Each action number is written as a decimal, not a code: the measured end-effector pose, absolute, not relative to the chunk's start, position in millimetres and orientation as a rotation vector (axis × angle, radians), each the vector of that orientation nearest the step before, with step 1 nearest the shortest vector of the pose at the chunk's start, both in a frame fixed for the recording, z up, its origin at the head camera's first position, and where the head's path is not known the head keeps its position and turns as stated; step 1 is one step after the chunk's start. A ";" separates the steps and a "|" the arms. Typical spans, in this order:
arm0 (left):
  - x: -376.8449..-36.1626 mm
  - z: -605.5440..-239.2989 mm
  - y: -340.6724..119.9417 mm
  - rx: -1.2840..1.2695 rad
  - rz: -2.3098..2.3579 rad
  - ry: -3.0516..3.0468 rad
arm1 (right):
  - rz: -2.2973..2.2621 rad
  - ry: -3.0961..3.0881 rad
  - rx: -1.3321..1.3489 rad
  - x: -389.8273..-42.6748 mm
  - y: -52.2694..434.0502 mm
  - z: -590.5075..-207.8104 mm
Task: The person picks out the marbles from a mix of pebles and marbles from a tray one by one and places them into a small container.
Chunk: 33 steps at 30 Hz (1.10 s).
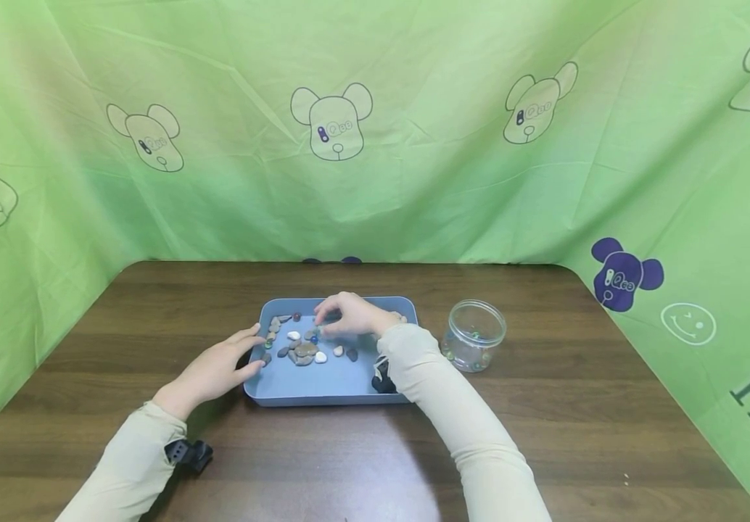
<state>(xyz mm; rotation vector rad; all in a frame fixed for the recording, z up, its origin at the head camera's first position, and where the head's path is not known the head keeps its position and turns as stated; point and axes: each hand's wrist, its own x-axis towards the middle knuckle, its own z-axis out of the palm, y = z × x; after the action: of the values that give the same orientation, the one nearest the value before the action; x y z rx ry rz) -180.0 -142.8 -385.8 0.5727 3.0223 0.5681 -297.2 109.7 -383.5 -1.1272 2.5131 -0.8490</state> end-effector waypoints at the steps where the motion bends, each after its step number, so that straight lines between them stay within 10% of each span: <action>1: -179.9 -386.1 -142.9 0.572 0.570 3.022 | -0.857 2.514 -1.119 -297.0 110.2 -382.5; 33: -178.8 -384.3 -142.5 0.574 0.585 3.017 | -0.936 2.556 -1.098 -290.0 138.1 -359.7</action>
<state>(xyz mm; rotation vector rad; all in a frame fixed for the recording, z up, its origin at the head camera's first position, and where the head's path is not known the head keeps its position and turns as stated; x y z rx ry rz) -178.8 -142.5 -384.3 0.5738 3.0169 0.5850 -290.0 138.1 -359.7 -1.0982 2.5562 -0.9361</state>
